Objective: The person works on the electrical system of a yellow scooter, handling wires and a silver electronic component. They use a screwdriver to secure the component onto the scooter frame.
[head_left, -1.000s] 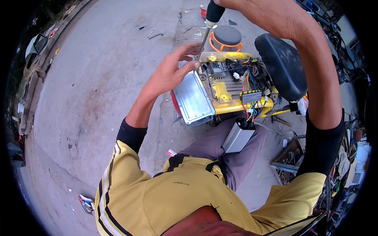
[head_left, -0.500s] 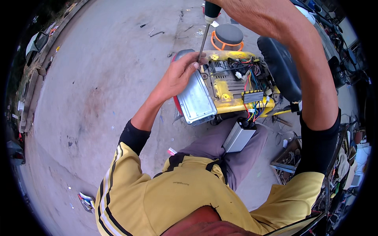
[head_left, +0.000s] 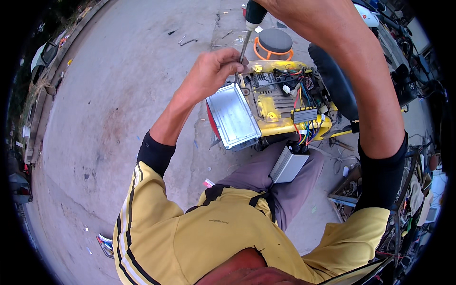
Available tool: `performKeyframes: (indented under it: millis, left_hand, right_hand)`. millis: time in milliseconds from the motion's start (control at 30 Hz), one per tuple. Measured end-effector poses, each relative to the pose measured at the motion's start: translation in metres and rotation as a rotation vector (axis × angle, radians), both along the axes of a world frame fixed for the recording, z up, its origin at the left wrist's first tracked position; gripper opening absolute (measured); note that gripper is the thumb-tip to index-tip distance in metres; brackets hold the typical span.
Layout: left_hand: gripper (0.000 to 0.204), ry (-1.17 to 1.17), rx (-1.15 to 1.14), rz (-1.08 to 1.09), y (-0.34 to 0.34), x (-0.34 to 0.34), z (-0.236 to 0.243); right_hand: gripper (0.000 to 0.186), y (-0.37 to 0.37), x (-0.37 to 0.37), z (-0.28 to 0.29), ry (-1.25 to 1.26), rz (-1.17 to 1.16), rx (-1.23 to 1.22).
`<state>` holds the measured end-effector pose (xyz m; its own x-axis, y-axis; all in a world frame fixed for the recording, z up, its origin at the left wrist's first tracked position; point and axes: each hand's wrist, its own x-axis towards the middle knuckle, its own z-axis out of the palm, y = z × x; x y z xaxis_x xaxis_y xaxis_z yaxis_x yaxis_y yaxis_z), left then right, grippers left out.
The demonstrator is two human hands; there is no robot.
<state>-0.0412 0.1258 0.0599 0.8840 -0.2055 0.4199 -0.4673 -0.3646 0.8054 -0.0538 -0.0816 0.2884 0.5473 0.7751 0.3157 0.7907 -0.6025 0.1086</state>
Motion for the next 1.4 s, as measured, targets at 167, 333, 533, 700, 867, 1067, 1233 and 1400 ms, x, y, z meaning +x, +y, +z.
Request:
performKeyframes:
  millis: [167, 333, 533, 700, 867, 1067, 1233, 1400]
  left_hand:
    - [0.009, 0.090, -0.031, 0.033, -0.001, 0.000, 0.002]
    - [0.013, 0.066, 0.038, 0.019, 0.003, 0.003, 0.005]
    - [0.014, 0.088, -0.066, -0.174, -0.002, -0.002, 0.037]
    - [0.012, 0.104, 0.041, -0.177, 0.006, 0.008, 0.041]
    - [0.012, 0.097, 0.028, -0.024, 0.000, 0.006, 0.033]
    - [0.012, 0.059, -0.044, -0.093, -0.007, -0.003, 0.036]
    - [0.012, 0.045, 0.088, -0.044, 0.000, 0.002, 0.035]
    - [0.021, 0.093, 0.362, 0.106, -0.004, -0.003, 0.044]
  right_hand:
    - [0.045, -0.001, -0.022, -0.012, 0.142, 0.108, 0.274]
    - [0.033, 0.034, -0.017, 0.011, 0.219, -0.300, 0.080]
    - [0.033, 0.001, 0.045, -0.023, 0.085, 0.195, 0.213]
    - [0.032, 0.019, -0.007, 0.015, 0.240, -0.188, -0.016]
    - [0.028, 0.015, 0.001, 0.007, 0.171, -0.099, 0.030]
    - [0.024, -0.005, 0.008, -0.009, 0.151, 0.273, 0.201]
    - [0.029, 0.007, 0.027, -0.028, 0.048, 0.092, 0.264]
    - [0.030, 0.004, 0.007, -0.019, 0.134, 0.172, 0.332]
